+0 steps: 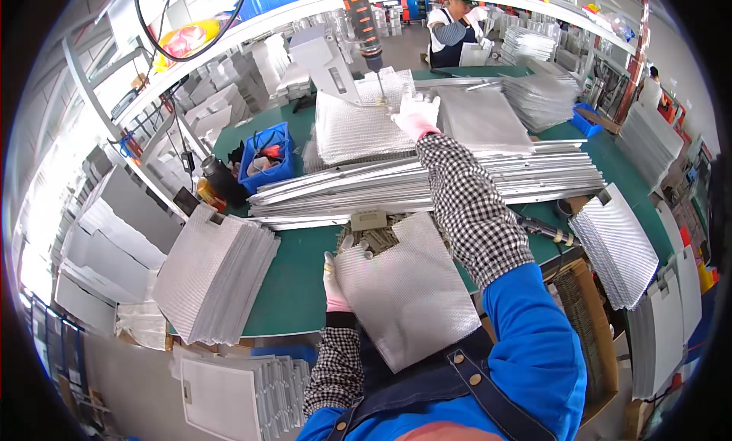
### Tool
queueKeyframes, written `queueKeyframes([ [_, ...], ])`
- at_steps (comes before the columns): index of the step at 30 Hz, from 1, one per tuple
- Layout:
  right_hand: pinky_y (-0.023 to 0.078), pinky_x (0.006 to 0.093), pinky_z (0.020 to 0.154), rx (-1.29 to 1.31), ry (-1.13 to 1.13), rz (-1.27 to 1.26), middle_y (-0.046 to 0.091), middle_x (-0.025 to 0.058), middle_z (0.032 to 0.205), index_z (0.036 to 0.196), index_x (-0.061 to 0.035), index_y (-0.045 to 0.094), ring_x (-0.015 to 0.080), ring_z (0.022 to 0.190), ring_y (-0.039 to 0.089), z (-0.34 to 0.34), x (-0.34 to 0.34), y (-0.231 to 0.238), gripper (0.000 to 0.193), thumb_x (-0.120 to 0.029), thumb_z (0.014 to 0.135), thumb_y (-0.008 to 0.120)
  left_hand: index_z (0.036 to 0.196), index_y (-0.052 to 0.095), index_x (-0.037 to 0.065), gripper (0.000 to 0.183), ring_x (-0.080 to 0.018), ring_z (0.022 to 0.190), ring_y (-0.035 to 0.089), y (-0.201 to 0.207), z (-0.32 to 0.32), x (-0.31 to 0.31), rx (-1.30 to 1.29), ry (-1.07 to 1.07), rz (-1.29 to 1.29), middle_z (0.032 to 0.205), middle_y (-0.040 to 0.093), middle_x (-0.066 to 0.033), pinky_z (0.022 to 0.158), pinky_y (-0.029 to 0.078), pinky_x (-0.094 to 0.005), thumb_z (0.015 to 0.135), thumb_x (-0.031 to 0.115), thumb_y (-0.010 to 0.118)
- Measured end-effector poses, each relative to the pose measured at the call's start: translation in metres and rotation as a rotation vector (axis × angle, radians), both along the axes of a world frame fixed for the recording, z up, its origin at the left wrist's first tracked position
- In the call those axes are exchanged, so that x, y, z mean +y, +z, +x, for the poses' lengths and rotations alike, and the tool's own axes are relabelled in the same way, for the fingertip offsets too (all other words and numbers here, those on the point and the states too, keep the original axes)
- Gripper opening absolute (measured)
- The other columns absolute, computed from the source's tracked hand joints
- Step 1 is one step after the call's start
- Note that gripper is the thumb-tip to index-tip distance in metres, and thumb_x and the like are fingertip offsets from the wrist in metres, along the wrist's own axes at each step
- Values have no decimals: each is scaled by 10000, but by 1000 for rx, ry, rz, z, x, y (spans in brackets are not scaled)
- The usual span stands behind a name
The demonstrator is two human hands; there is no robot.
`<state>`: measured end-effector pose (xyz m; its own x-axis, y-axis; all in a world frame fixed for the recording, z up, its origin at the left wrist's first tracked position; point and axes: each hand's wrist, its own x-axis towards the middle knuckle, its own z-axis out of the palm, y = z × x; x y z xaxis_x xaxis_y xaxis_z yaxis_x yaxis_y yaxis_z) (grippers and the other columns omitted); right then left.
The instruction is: The person assembles air filters by inserting a mesh panel into a frame, securing it with a plastic clip, and using a handheld tool to press the clip into place. The person repeats this process for multiple units, stacking completed filters on the table.
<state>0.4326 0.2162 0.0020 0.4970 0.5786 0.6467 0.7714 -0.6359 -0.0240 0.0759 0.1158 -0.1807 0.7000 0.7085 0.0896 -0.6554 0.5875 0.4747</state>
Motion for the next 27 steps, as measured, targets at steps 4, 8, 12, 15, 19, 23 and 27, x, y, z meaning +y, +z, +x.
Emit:
queueKeyframes([
  [4, 471, 481, 995, 244, 191, 239, 572, 272, 1333, 1482, -24, 416, 383, 1221, 583, -19, -16, 39, 710, -265, 880, 707, 1472, 385, 34, 887, -311, 1056, 561, 0, -5, -3, 8, 4, -35, 1230, 549, -196, 900, 528, -442, 899, 661, 640],
  [8, 567, 327, 813, 1232, 1014, 808, 702, 93, 1106, 1218, -19, 645, 193, 967, 682, 41, -40, 50, 320, -20, 903, 698, 1471, 382, 15, 905, -338, 1062, 567, -2, 4, -1, -11, -50, -57, 1243, 544, -223, 887, 542, -465, 906, 684, 611],
  [12, 550, 305, 865, 1463, 1055, 893, 704, 61, 1117, 1179, -42, 674, 171, 962, 674, 61, -48, 31, 267, 27, 922, 670, 1465, 400, 13, 909, -339, 1050, 579, 9, 8, -3, -20, -75, -87, 1254, 559, -233, 896, 547, -469, 905, 703, 592],
  [15, 528, 304, 893, 1321, 898, 721, 702, 47, 1080, 1214, -41, 664, 158, 968, 660, 66, -63, 9, 294, 8, 924, 666, 1440, 456, 33, 808, -320, 1073, 598, 19, 12, -6, -2, -78, -102, 1278, 581, -240, 921, 545, -456, 955, 675, 532],
  [19, 534, 324, 864, 1732, 884, 440, 697, 30, 1114, 1281, -18, 633, 143, 998, 640, -6, -117, -35, 357, -49, 928, 680, 1444, 498, 71, 738, -323, 1185, 601, 16, -9, -4, 157, 29, -242, 1356, 567, -211, 949, 545, -506, 981, 646, 506],
  [23, 584, 313, 658, 1702, 805, 390, 707, 159, 1066, 1357, 29, 505, 233, 849, 728, -111, -248, -83, 452, -171, 976, 646, 1497, 406, 8, 849, -384, 1284, 550, -28, 5, 6, -438, -155, -19, 1416, 527, -244, 1032, 516, -541, 948, 634, 567],
  [27, 572, 272, 677, 1789, 570, 301, 685, 98, 955, 1273, 5, 537, 165, 876, 710, -141, -337, -120, 306, -78, 982, 586, 1512, 378, 7, 949, -370, 1223, 588, -20, 2, 11, -91, -191, -248, 1385, 539, -245, 969, 571, -504, 897, 699, 586],
])
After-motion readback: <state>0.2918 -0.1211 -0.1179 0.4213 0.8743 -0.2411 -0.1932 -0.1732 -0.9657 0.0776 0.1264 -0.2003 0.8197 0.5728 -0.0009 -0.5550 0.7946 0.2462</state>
